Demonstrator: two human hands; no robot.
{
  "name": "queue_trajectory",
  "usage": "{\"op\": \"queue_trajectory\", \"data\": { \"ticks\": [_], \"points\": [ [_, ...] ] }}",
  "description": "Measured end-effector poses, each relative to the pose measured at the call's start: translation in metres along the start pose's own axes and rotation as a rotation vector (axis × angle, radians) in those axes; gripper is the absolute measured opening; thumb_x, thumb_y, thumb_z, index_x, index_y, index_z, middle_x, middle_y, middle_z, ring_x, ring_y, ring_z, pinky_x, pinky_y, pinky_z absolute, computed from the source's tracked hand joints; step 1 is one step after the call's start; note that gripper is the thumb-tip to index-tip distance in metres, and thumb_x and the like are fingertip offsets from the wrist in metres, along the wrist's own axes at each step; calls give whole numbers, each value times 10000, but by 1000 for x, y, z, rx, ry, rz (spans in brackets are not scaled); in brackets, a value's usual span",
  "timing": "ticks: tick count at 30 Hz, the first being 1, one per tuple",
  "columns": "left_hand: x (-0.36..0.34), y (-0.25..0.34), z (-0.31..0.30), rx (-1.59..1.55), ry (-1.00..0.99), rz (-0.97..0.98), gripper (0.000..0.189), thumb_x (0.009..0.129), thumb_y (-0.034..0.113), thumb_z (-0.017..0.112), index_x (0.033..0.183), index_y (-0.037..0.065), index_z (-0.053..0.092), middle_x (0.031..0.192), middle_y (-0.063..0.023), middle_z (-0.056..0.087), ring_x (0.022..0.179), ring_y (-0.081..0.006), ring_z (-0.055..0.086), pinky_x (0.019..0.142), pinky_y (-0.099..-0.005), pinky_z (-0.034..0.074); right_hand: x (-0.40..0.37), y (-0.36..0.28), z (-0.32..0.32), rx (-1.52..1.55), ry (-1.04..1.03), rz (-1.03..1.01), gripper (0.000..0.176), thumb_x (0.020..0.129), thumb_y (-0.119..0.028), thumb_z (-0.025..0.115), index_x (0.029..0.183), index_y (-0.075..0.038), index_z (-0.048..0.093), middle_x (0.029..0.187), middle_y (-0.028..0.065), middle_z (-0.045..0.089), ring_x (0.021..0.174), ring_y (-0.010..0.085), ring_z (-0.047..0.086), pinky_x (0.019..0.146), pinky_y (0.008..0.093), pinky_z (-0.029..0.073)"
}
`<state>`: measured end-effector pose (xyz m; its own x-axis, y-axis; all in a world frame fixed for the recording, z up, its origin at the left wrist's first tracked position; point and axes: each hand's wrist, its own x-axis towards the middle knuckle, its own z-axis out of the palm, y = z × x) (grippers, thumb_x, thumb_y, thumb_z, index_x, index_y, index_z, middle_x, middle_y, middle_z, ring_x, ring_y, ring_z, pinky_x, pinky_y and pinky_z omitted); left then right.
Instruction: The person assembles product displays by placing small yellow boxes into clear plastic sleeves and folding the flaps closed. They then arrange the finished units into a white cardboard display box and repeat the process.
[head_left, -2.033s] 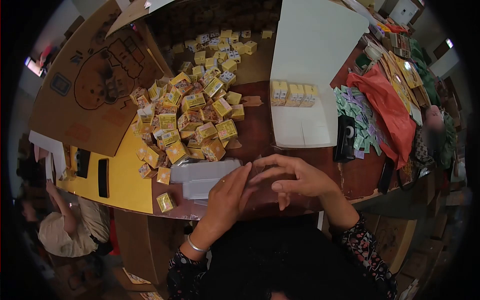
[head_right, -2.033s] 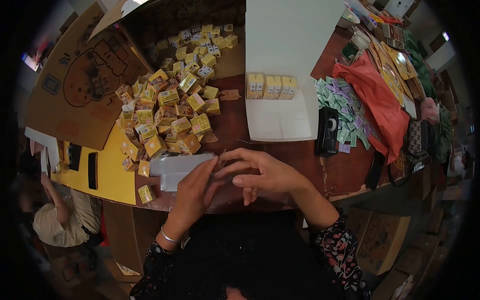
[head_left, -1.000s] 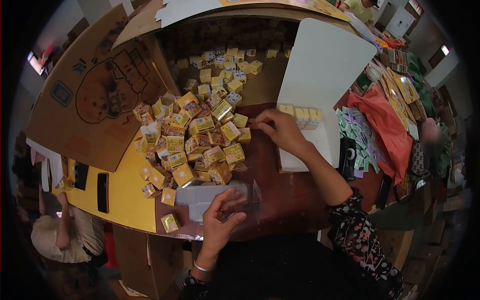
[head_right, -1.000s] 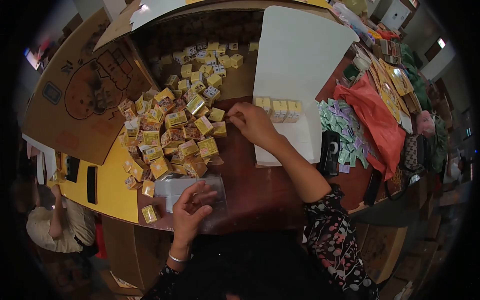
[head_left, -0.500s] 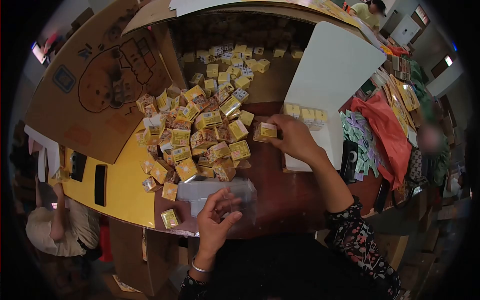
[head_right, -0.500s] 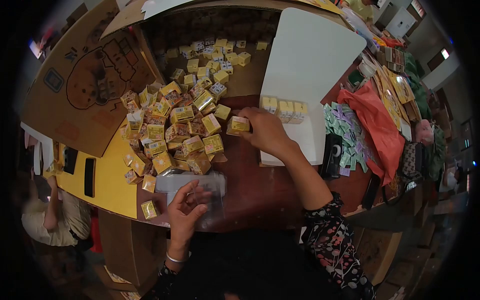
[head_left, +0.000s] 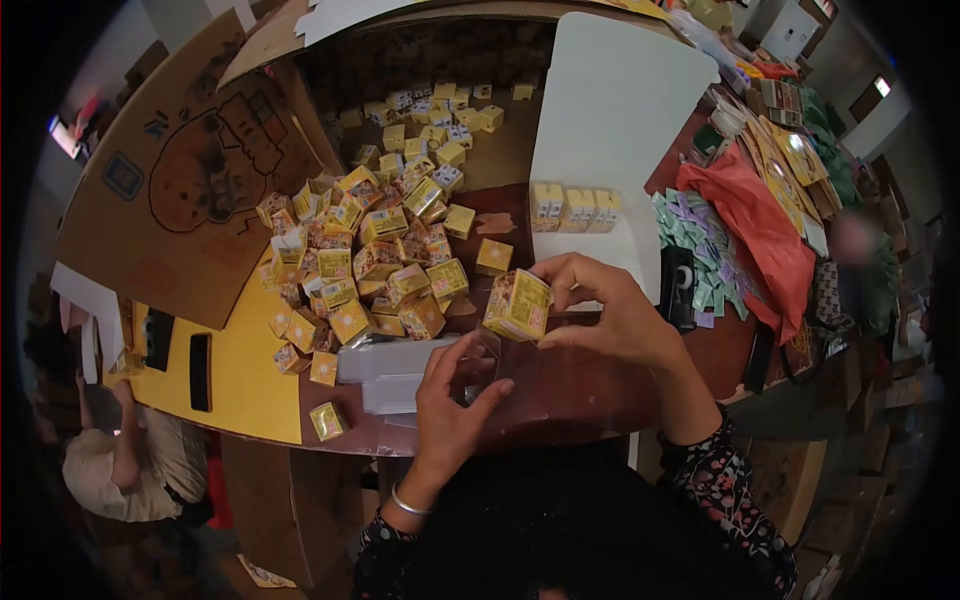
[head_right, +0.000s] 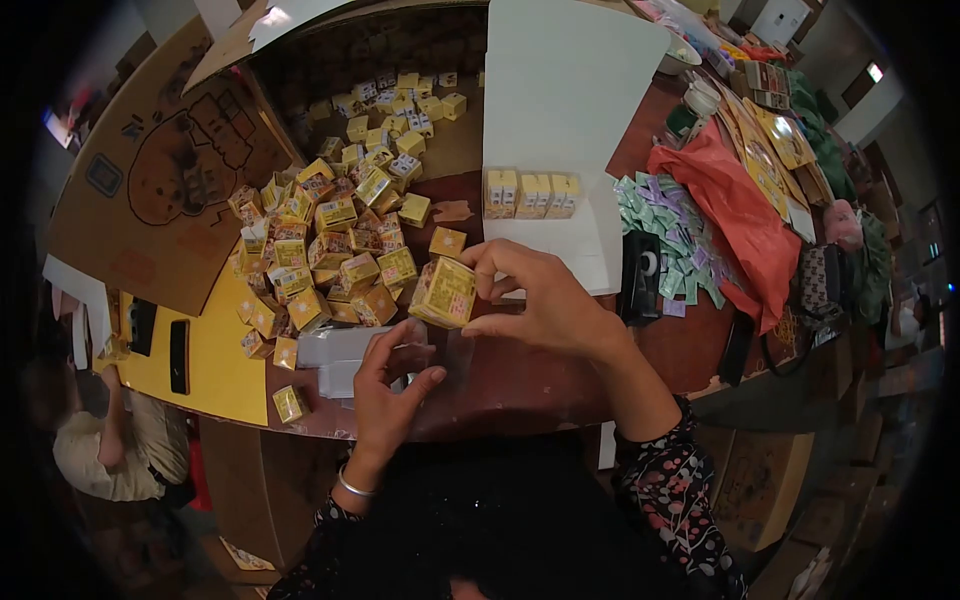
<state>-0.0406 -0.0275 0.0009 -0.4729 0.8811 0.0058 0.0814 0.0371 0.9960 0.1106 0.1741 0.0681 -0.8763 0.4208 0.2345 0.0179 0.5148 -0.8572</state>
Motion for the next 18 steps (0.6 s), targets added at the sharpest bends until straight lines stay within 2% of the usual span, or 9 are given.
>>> {"op": "queue_trajectory", "data": {
  "ticks": [2,6,8,11,14,17,18],
  "points": [
    [-1,0,3,-19,13,15,668,822,46,846,1416,6,543,1232,-82,600,1086,-204,678,933,-326,561,-2,-2,-1,-2,-40,17,369,795,-62,841,1021,-45,549,1315,146,610,1019,262,679,889,346,599],
    [-2,4,3,-67,26,-1,661,821,45,848,1412,15,552,1205,-79,604,1073,-194,675,924,-318,557,-8,0,2,-33,45,-37,416,795,-85,821,1156,-73,615,1279,143,603,1073,253,647,869,340,576],
    [-1,4,0,-20,28,-9,655,839,39,830,1422,-2,536,1257,-83,589,1109,-205,675,948,-330,564,-10,-9,0,-35,96,-53,451,793,-97,807,1208,-80,632,1269,143,599,1083,248,631,863,334,566],
    [0,3,-1,10,24,-3,642,850,43,821,1421,-12,533,1287,-85,582,1125,-208,675,958,-332,567,-11,-7,-7,-255,36,-157,523,780,-111,797,1270,-59,622,1250,134,592,1072,253,615,859,333,559],
    [2,-1,4,19,11,7,630,851,45,821,1413,-12,540,1288,-85,582,1120,-206,677,955,-326,565,-12,-9,-3,-195,92,-148,498,802,-130,805,1254,-37,619,1181,122,612,960,219,639,786,316,557],
    [2,0,6,-10,-3,-24,627,846,40,824,1406,-9,546,1278,-85,587,1112,-204,680,950,-321,564,-16,3,-6,-18,140,62,466,842,-166,806,1246,-29,618,1100,97,641,797,138,643,682,284,540],
    [2,1,7,-26,-9,-40,628,843,37,826,1404,-8,548,1273,-84,589,1109,-203,681,948,-320,564,-15,10,-5,169,190,94,453,876,-182,800,1254,-22,609,1044,68,654,678,65,607,612,239,508]
  ]
}}
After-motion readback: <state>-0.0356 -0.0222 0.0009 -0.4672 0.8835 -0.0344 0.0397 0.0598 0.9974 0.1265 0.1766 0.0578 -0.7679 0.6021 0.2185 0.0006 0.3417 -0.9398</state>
